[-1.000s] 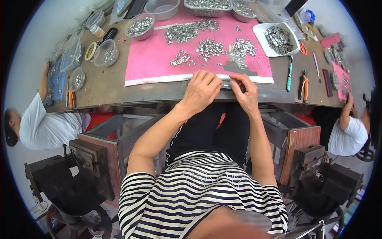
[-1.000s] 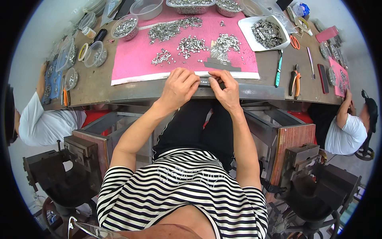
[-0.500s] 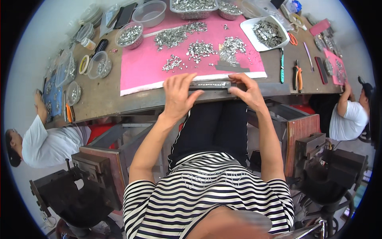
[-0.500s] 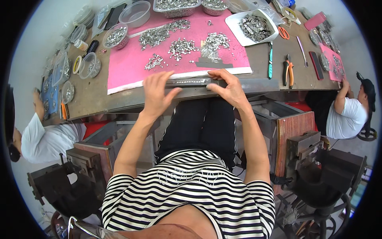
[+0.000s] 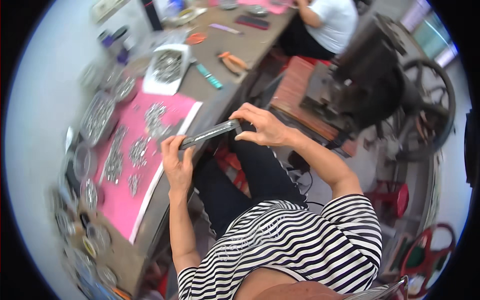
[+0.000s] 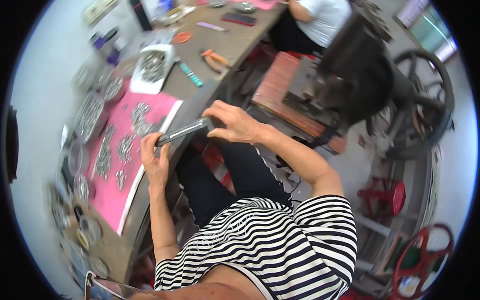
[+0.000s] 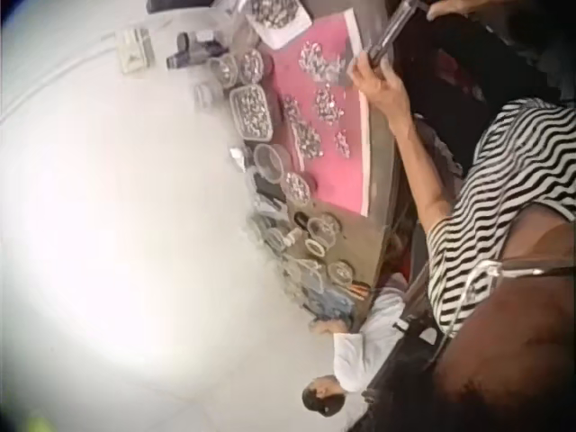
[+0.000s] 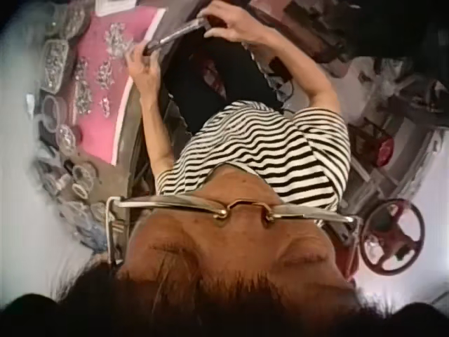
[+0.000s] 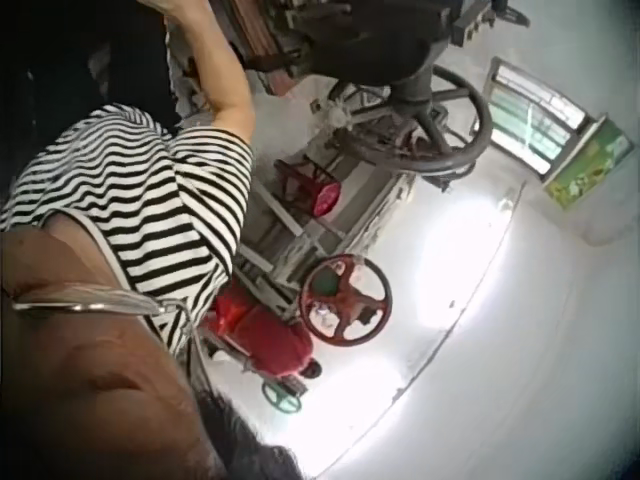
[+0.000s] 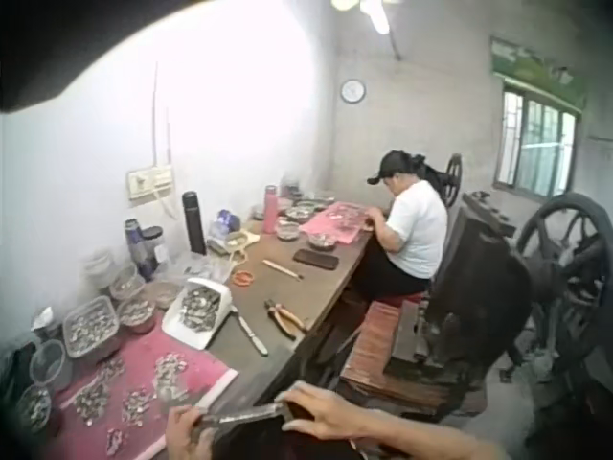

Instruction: The person loads small metal pieces into a slotted metal fixture on the workbench, inserts the fixture into a manual press machine, rotates the wheel to press the pieces, and removes the fixture to continue placing more pieces into it.

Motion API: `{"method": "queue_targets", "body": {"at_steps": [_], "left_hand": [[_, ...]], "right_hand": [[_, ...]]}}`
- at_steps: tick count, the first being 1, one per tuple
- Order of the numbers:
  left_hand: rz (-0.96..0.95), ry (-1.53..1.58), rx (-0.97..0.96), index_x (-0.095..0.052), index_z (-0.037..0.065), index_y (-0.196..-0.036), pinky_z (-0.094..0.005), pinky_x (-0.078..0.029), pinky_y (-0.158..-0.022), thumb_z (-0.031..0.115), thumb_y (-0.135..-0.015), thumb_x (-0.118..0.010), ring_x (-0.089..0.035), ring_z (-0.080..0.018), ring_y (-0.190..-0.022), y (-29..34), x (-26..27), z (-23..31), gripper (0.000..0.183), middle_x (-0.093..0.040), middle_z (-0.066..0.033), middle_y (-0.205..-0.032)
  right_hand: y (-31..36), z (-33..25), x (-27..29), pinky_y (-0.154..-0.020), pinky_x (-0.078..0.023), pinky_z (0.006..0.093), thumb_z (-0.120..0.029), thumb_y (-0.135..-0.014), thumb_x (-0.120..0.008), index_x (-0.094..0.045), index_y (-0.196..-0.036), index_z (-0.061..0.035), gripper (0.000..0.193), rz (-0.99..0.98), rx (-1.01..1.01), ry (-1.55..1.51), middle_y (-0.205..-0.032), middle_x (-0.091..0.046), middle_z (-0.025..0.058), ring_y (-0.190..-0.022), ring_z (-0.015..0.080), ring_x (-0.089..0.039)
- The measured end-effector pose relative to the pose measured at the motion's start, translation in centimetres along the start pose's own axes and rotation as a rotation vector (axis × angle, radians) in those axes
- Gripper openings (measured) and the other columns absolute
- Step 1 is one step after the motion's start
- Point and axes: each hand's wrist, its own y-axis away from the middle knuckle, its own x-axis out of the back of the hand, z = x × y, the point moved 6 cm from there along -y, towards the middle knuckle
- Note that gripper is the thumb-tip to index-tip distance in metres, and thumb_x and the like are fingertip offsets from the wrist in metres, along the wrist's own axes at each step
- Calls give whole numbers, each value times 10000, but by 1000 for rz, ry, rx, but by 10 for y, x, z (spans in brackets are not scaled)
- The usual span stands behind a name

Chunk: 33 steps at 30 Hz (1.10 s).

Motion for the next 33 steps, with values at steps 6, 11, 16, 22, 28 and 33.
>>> {"method": "queue_targets", "body": {"at_steps": [6, 11, 16, 22, 28, 33], "left_hand": [[-417, 512, -34, -584, 12, -1319, -325, -492, -930, 47, -884, -715, -626, -208, -1059, -71, -214, 89, 456, -644, -112, -1141], [-694, 798, 102, -600, -7, -1368, -266, -462, -1003, 22, -979, -573, -601, -127, -1144, -92, -364, 121, 391, -670, -69, -1232], [-780, 816, 219, -606, -1, -1374, -244, -439, -1020, 0, -1015, -495, -596, -111, -1155, -100, -438, 137, 376, -670, -51, -1253], [-834, 812, 74, -611, -19, -1352, -245, -485, -912, 51, -1031, -506, -612, -88, -1026, -100, -472, 162, 345, -698, -37, -1156], [-909, 717, -5, -529, 3, -1455, -252, -463, -971, 105, -1058, -500, -599, -109, -1086, -91, -473, 172, 410, -670, -25, -1219], [-932, 713, -54, -434, -35, -1510, -350, -283, -1208, 316, -1101, -453, -402, -260, -1466, -82, -434, 167, 539, -463, -176, -1556]], "right_hand": [[143, 15, 149, -784, -527, 344, -160, -778, -840, -634, -1132, -16, 434, 373, -426, 284, -943, -590, 98, -850, 232, -624], [207, 34, 193, -715, -504, 318, -169, -703, -882, -637, -1022, -9, 433, 630, -639, 411, -879, -587, 83, -763, 195, -600], [214, 60, 185, -695, -490, 387, -274, -669, -921, -582, -905, -22, 484, 710, -769, 448, -842, -583, 94, -745, 248, -570], [182, 71, 171, -752, -421, 399, -375, -650, -928, -514, -798, -70, 535, 636, -554, 636, -716, -561, 68, -689, 277, -536], [192, 59, 174, -822, -423, 404, -292, -754, -868, -560, -889, -55, 411, 615, -532, 704, -797, -593, 74, -764, 278, -591], [210, -59, 224, -937, -482, 415, -98, -751, -850, -638, -1126, -29, 436, 636, -400, 990, -1149, -680, 134, -1055, 336, -640]]}}
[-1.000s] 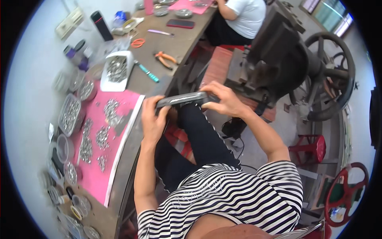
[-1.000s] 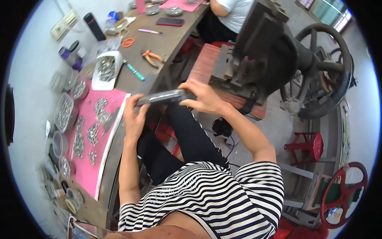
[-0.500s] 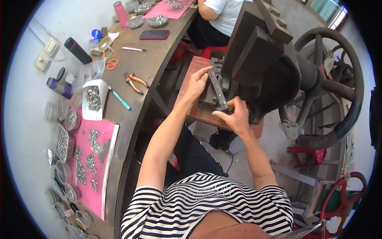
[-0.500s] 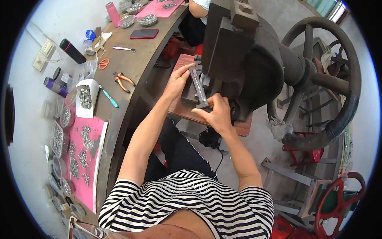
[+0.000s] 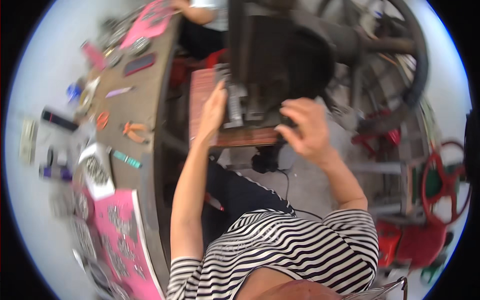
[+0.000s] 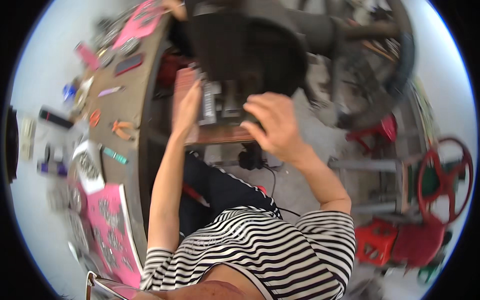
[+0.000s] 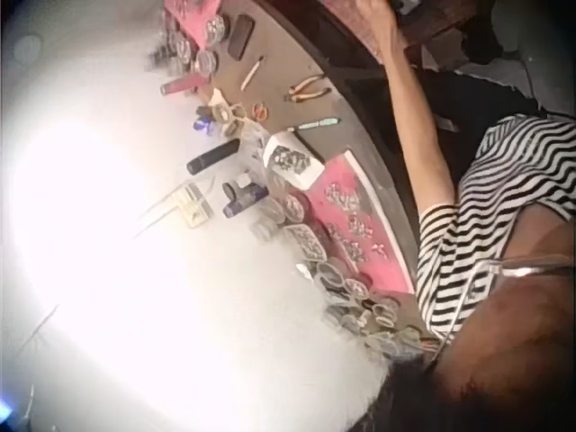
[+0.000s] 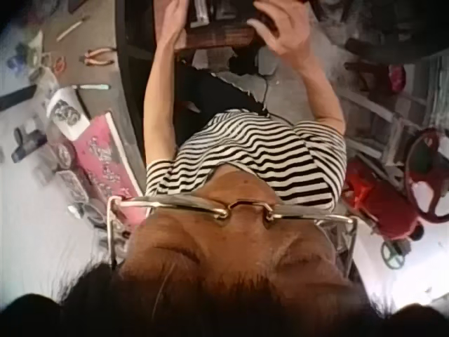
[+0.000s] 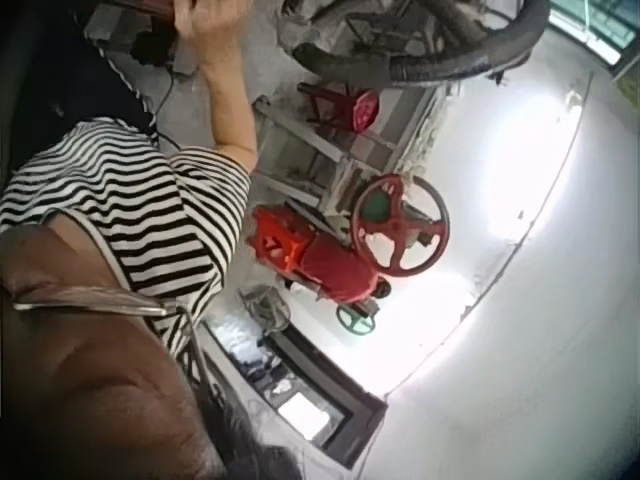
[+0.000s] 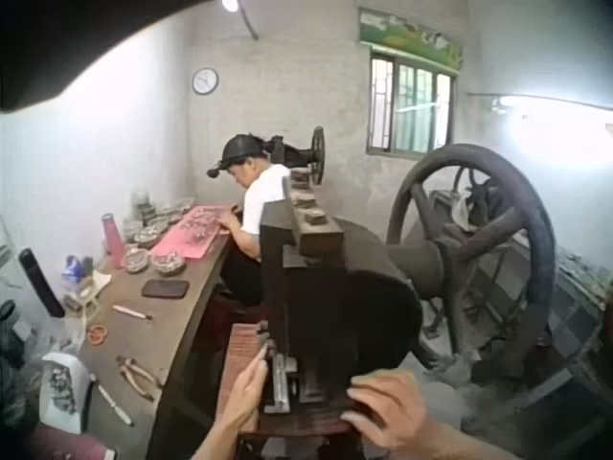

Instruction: The person loads small metal pieces into a slotted metal fixture on the workbench, inserts the fixture into a manual press machine, rotates the wheel to press the pieces, and removes the fixture to continue placing more pieces into it.

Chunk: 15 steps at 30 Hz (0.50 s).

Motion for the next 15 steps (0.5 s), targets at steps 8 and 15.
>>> {"method": "queue_targets", "body": {"at_steps": [8, 15], "left_hand": [[66, 105, -98, -426, -14, -1518, -365, -393, -1134, 65, -818, -819, -513, -258, -1348, 79, -2, 22, 806, -516, -157, -1486], [212, -116, -295, -603, 21, -1225, -367, -476, -1052, 69, -834, -823, -622, -270, -1254, 83, -15, 30, 451, -596, -210, -1422]], "right_hand": [[73, 77, 151, -1045, -425, 355, -10, -915, -702, -443, -1360, -7, 514, 863, -395, -242, -1285, -586, 136, -1162, 205, -583], [80, 93, 119, -727, -478, 263, -40, -933, -714, -630, -811, -27, 149, 651, -705, -68, -746, -677, 42, -710, 110, -619]]}}
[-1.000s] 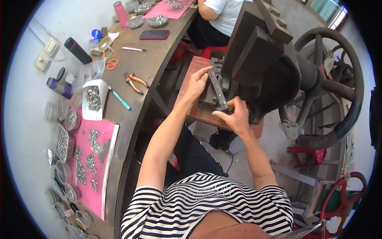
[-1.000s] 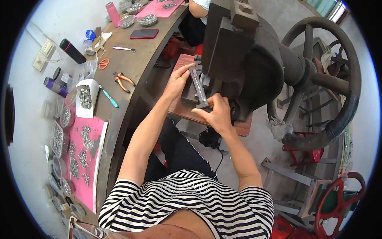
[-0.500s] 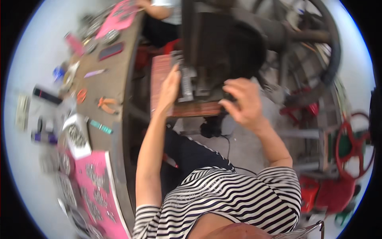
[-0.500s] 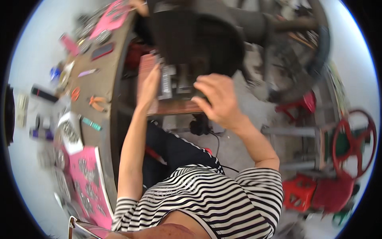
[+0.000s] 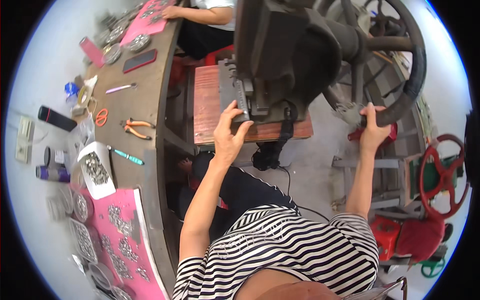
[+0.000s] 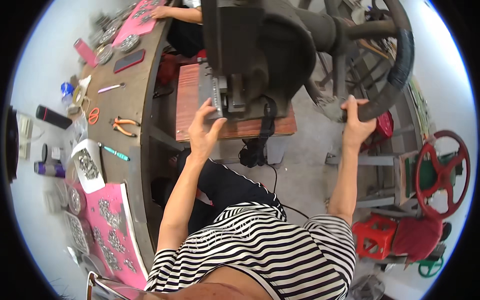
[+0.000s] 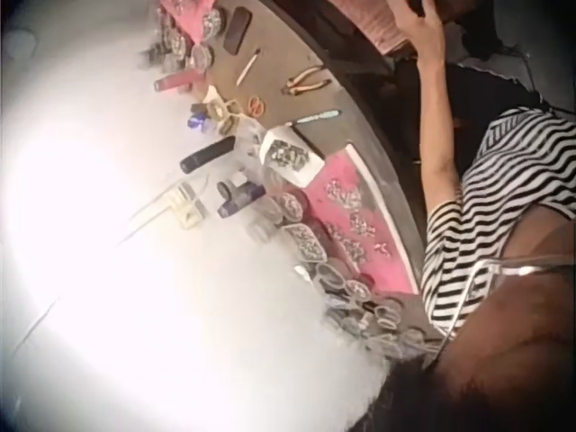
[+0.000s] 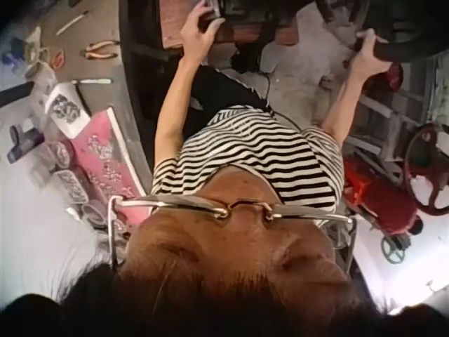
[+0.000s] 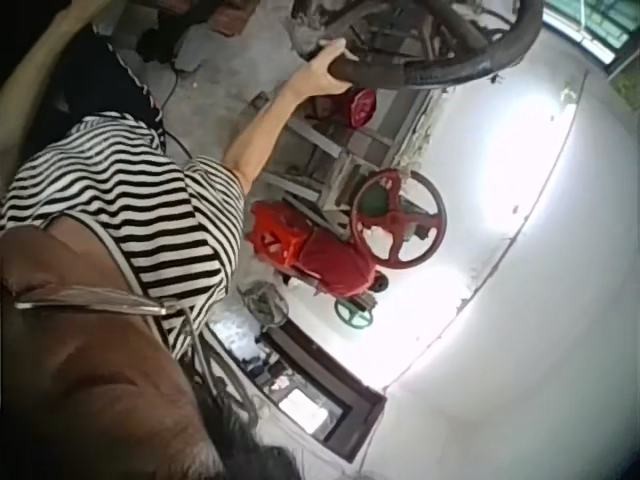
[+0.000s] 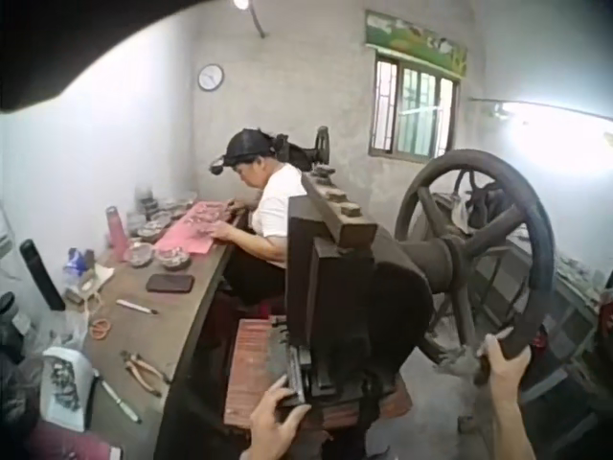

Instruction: The person loads small metal pieces into a slotted metal fixture on the workbench, inserts the fixture into a manual press machine, rotates the wheel to press the pieces, and removes the fixture to continue placing more pieces into it.

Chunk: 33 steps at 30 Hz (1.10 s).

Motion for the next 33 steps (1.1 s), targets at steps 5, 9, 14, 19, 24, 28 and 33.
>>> {"method": "queue_targets", "body": {"at_steps": [5, 9, 14, 19, 24, 28, 33], "left_hand": [[59, -9, -38, -654, -5, -1127, -352, -507, -1003, 13, -823, -816, -651, -276, -1207, 4, 13, -3, 346, -619, -230, -1380], [79, -88, -130, -668, -17, -1101, -380, -502, -1026, 9, -805, -824, -651, -347, -1201, 4, 7, 2, 335, -639, -239, -1331], [19, -160, -182, -636, 22, -1186, -505, -410, -1124, 98, -801, -844, -600, -389, -1264, 6, 4, 0, 444, -647, -207, -1317], [-67, -201, -51, -338, -14, -1512, -572, -216, -1214, 345, -775, -869, -376, -383, -1466, -3, 9, 3, 977, -448, -226, -1539], [-230, -290, 2, -367, -36, -1533, -577, -128, -1235, 422, -778, -843, -282, -405, -1514, -16, 0, -10, 1003, -414, -231, -1570], [-232, -269, -2, -418, -44, -1504, -585, -127, -1231, 413, -768, -849, -280, -415, -1513, -26, -4, -13, 968, -421, -225, -1569], [-272, -298, -7, -427, -24, -1509, -578, -126, -1232, 450, -763, -843, -286, -388, -1516, -44, -16, -18, 977, -428, -194, -1575]], "right_hand": [[-38, -34, 2, -699, -472, 280, -97, -923, -750, -570, -918, -46, 187, -127, -63, -11, -720, -640, 58, -658, 140, -619], [-88, -69, 9, -627, -447, 274, -185, -907, -773, -587, -995, -9, 270, -219, -108, 38, -717, -583, 51, -611, 141, -578], [-158, -83, 2, -597, -396, 240, -274, -983, -668, -595, -1120, 15, 328, -446, -78, 185, -763, -528, 17, -606, 108, -521], [-212, -84, -9, -508, -371, 231, -362, -976, -665, -580, -1029, -41, 336, -552, -68, 251, -770, -504, 2, -535, 92, -492], [-237, -97, -31, -476, -350, 218, -366, -985, -648, -566, -977, -70, 308, -616, -87, 264, -767, -506, -12, -498, 70, -474], [-250, -100, -43, -441, -346, 192, -397, -971, -679, -554, -926, -86, 339, -623, -101, 239, -751, -520, -6, -471, 43, -470], [-261, -97, -49, -434, -354, 184, -383, -984, -672, -573, -945, -72, 329, -659, -112, 206, -760, -549, -8, -462, 40, -469]]}}
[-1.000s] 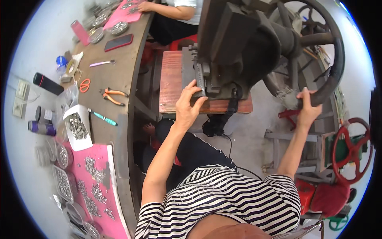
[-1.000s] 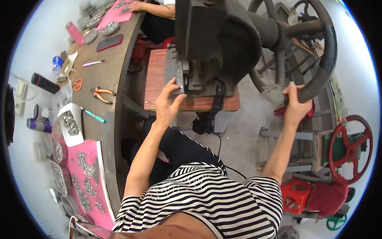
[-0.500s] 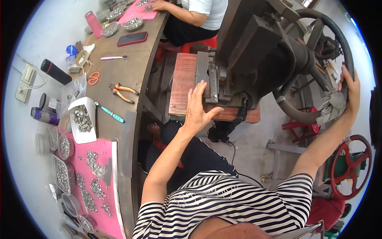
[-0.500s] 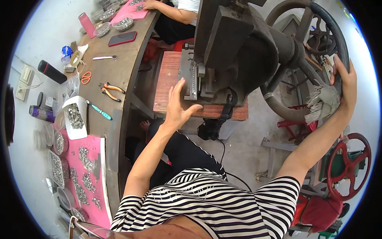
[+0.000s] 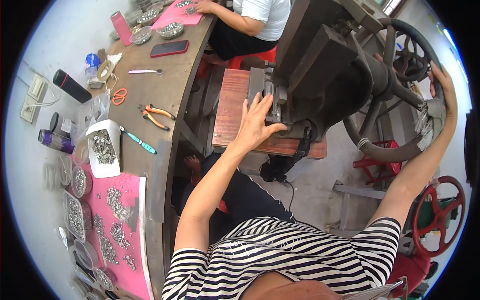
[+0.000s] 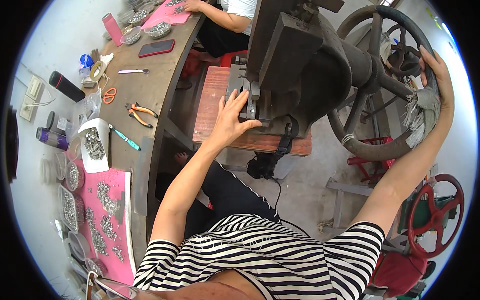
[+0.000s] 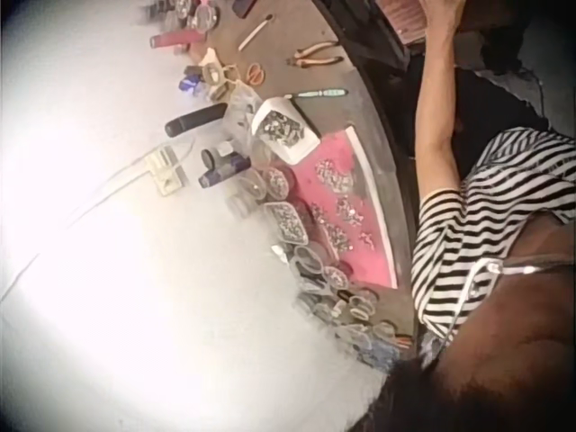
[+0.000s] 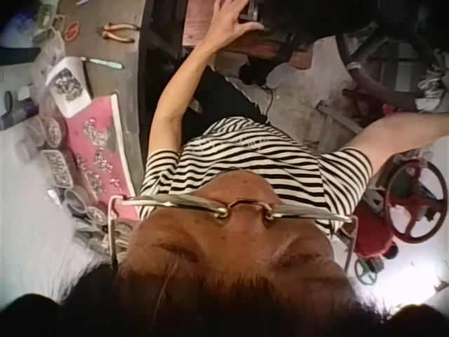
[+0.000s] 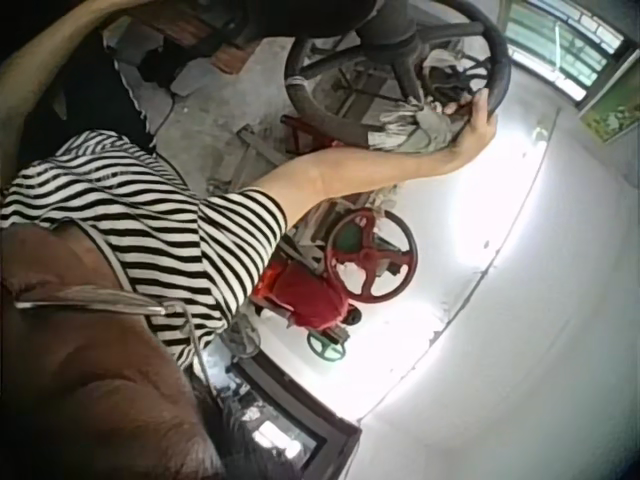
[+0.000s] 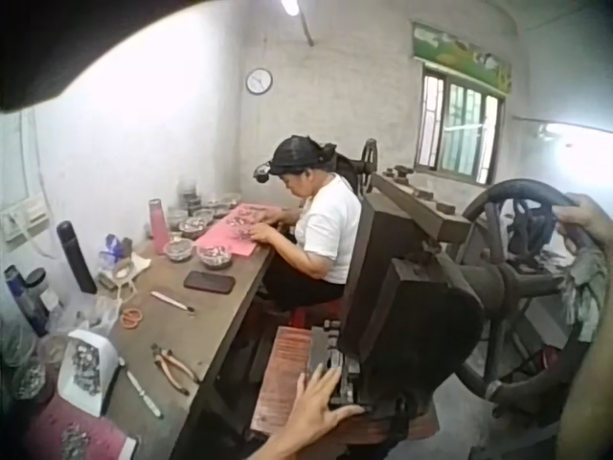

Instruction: The person loads small metal pieces into a slotted metal fixture on the workbench, inserts the fixture into a manual press machine, rotates the wheel to press the pieces, and removes the fixture to continue placing more pieces into it.

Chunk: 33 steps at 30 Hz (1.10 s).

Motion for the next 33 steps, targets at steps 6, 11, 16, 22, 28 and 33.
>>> {"method": "queue_targets", "body": {"at_steps": [6, 11, 16, 22, 28, 33], "left_hand": [[-24, 13, 1, -418, -39, -1503, -609, -110, -1225, 447, -778, -831, -269, -416, -1514, -10, -3, -5, 965, -424, -222, -1567], [-23, 10, 5, -410, -37, -1507, -609, -108, -1227, 458, -787, -820, -272, -413, -1512, -15, -5, -7, 965, -425, -224, -1563], [-22, 6, 11, -417, -37, -1502, -602, -119, -1228, 477, -785, -816, -296, -415, -1502, -16, -6, -6, 968, -432, -227, -1557], [-20, -7, 27, -427, -37, -1493, -600, -129, -1228, 499, -775, -815, -315, -409, -1494, -16, -7, -8, 977, -442, -229, -1550], [-16, 0, 20, -428, -34, -1495, -597, -134, -1228, 496, -788, -807, -329, -410, -1487, -17, -7, -6, 962, -448, -225, -1548], [-25, 3, 32, -432, -21, -1498, -594, -132, -1228, 492, -800, -799, -321, -408, -1492, -15, -6, -7, 940, -447, -215, -1552]], "right_hand": [[0, -1, -3, -425, -352, 171, -371, -987, -671, -577, -949, -72, 316, -6, 12, 1, -763, -552, -9, -456, 35, -469], [-1, 0, 1, -420, -351, 168, -372, -991, -667, -572, -940, -73, 318, -8, 34, 19, -757, -536, -13, -454, 32, -472], [5, -4, -4, -420, -348, 160, -372, -998, -658, -567, -931, -71, 321, 8, 29, 34, -760, -532, -10, -454, 29, -465], [40, -1, -8, -509, -400, 211, -348, -1013, -613, -563, -938, -53, 308, 45, -14, 4, -661, -500, 3, -516, 71, -485], [169, 48, -60, -619, -490, 275, -148, -950, -685, -543, -1068, 4, 239, 558, 185, -192, -714, -568, 69, -628, 146, -574], [173, 45, -72, -649, -530, 303, -96, -944, -694, -535, -1053, 11, 220, 502, 157, -85, -736, -565, 58, -623, 144, -571]]}}
